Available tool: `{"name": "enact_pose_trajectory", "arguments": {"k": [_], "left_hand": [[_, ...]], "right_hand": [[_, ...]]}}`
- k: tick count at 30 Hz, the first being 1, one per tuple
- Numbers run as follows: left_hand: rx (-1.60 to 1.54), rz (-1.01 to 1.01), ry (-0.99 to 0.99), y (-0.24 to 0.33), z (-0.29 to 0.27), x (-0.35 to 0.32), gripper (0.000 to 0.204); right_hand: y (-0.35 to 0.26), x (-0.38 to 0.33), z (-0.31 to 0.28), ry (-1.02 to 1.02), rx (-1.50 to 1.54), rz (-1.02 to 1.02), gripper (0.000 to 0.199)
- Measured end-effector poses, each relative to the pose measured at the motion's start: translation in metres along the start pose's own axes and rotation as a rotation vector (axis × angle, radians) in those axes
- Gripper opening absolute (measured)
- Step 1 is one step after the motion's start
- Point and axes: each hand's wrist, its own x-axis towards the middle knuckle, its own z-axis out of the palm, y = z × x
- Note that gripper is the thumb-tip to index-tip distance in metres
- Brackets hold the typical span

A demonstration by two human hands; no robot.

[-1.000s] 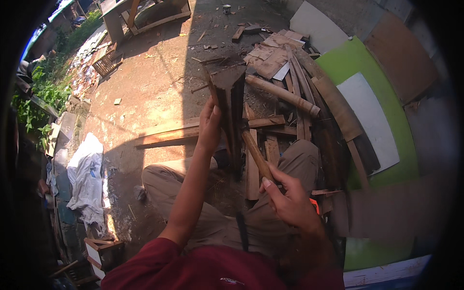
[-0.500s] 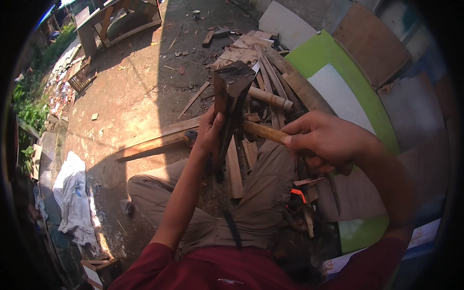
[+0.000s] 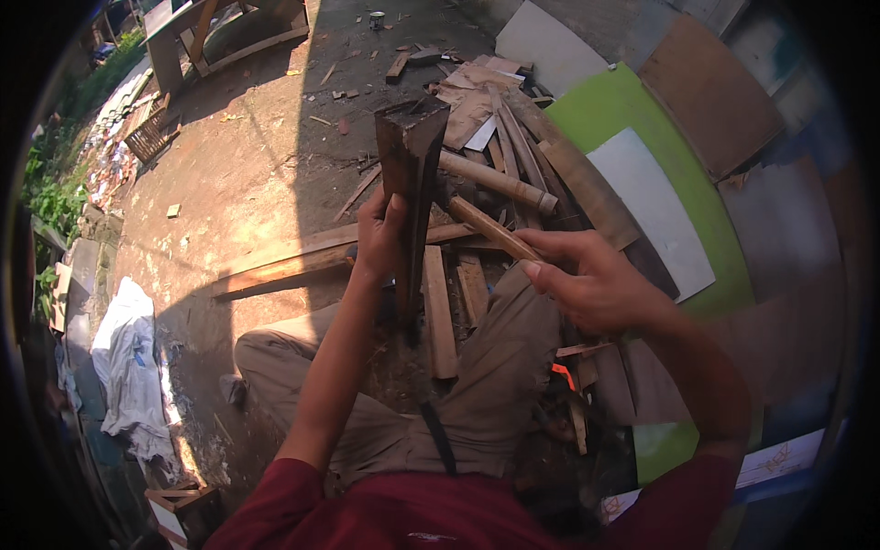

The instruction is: The person sits on the ground and uses a knife to split a small piece of wood, then uses a hammer to split a larger piece of wood into smaller sections. The person handles the wood pieces and tools directly with their hands.

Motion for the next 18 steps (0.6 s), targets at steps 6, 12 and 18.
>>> {"name": "enact_pose_trajectory", "arguments": {"k": [6,12,18], "left_hand": [[0.011,-0.026,-0.029,-0.008,-0.022,0.008,0.055],[-0.083,-0.125,-0.005,-0.001,-0.033,0.002,0.062],[-0.100,-0.183,-0.094,0.009,-0.025,0.002,0.066]], "right_hand": [[0.036,0.063,0.027,0.341,0.407,-0.404,0.051],[0.048,0.035,0.075,0.301,0.320,-0.226,0.049],[0.026,0.006,0.072,0.079,0.002,-0.146,0.048]]}}
